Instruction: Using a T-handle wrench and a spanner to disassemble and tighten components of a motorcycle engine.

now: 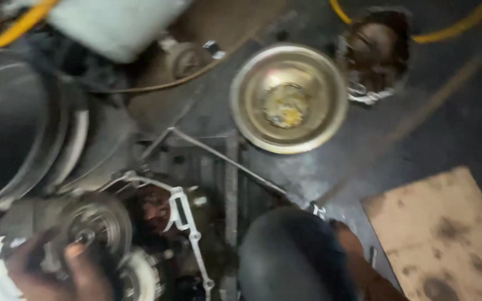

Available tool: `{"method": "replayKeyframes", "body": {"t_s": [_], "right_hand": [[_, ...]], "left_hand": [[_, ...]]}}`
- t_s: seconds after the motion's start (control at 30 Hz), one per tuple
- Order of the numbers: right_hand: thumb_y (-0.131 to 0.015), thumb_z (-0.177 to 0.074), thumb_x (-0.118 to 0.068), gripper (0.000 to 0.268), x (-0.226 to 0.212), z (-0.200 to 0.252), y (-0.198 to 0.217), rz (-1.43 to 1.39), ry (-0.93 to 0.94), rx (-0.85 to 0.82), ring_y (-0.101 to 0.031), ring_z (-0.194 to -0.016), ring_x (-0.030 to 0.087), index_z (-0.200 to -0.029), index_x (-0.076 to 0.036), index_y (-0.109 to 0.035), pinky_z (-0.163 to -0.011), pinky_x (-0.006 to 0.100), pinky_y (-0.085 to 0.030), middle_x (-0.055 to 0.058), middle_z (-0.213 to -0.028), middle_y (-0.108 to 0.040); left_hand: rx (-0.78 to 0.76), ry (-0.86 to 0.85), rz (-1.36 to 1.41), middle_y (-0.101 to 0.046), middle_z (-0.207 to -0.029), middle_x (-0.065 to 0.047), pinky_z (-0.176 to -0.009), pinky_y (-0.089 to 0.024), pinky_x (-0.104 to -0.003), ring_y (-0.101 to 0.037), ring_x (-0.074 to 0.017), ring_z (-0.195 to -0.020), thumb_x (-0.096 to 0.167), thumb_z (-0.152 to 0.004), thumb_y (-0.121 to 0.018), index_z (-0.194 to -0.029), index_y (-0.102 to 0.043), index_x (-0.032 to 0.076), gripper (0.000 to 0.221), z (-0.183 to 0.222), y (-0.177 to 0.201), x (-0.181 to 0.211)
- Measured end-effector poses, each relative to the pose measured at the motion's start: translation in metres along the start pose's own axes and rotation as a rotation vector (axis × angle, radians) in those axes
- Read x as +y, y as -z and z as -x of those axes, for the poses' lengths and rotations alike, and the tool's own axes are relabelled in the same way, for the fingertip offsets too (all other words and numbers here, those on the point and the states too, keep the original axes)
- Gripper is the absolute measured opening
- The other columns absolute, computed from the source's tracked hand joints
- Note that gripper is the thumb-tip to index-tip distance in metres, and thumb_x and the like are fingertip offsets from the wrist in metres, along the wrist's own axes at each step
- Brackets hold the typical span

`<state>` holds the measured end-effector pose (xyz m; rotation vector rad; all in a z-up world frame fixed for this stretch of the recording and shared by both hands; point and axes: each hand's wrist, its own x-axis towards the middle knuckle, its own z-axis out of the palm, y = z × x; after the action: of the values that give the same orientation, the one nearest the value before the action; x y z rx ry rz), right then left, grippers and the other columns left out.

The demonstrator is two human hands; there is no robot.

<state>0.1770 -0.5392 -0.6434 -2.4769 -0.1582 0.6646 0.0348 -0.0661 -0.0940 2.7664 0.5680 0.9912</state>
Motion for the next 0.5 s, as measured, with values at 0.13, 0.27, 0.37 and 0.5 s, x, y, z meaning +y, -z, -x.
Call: {"method": "replayKeyframes", "body": {"t_s": [0.13, 0.27, 0.37, 0.5], "right_hand": [[-0.052, -0.104, -0.026, 0.029, 0.068, -0.01, -0.012, -0.235, 0.106, -0.027, -0.062, -0.106, 0.037, -0.12, -0.008, -0.068, -0.092, 0.047, -0.05, 0.019, -0.117, -0.065], [-0.052, -0.105, -0.026, 0.028, 0.08, -0.001, 0.03, -0.492, 0.163, -0.037, -0.061, -0.102, 0.035, -0.12, -0.008, -0.068, -0.089, 0.045, -0.05, 0.017, -0.112, -0.063], [-0.051, -0.106, -0.025, 0.028, 0.073, -0.009, 0.073, -0.689, 0.214, -0.035, -0.06, -0.099, 0.034, -0.121, -0.008, -0.068, -0.087, 0.044, -0.05, 0.016, -0.108, -0.061], [-0.051, -0.107, -0.024, 0.027, 0.033, -0.043, 0.115, -0.955, 0.315, -0.106, -0.059, -0.095, 0.032, -0.122, -0.008, -0.067, -0.084, 0.043, -0.05, 0.015, -0.103, -0.059]], "left_hand": [[0.082, 0.101, -0.042, -0.053, -0.129, -0.023, -0.112, -0.041, -0.043, -0.054, -0.0355, -0.123, 0.02, -0.113, -0.064, -0.137, -0.047, -0.007, 0.041, -0.034, -0.007, 0.014], [0.053, 0.128, -0.05, -0.054, -0.129, -0.024, -0.112, -0.04, -0.044, -0.053, -0.0383, -0.123, 0.017, -0.107, -0.067, -0.14, -0.05, -0.006, 0.044, -0.038, -0.004, 0.022], [0.059, 0.149, 0.006, -0.054, -0.129, -0.024, -0.111, -0.039, -0.044, -0.053, -0.0386, -0.123, 0.018, -0.103, -0.067, -0.142, -0.049, -0.005, 0.049, -0.05, 0.0, 0.019], [0.124, 0.016, -0.026, -0.054, -0.129, -0.023, -0.111, -0.038, -0.047, -0.053, -0.0377, -0.124, 0.03, -0.103, -0.059, -0.138, -0.045, -0.006, 0.053, -0.074, 0.039, 0.008]]}}
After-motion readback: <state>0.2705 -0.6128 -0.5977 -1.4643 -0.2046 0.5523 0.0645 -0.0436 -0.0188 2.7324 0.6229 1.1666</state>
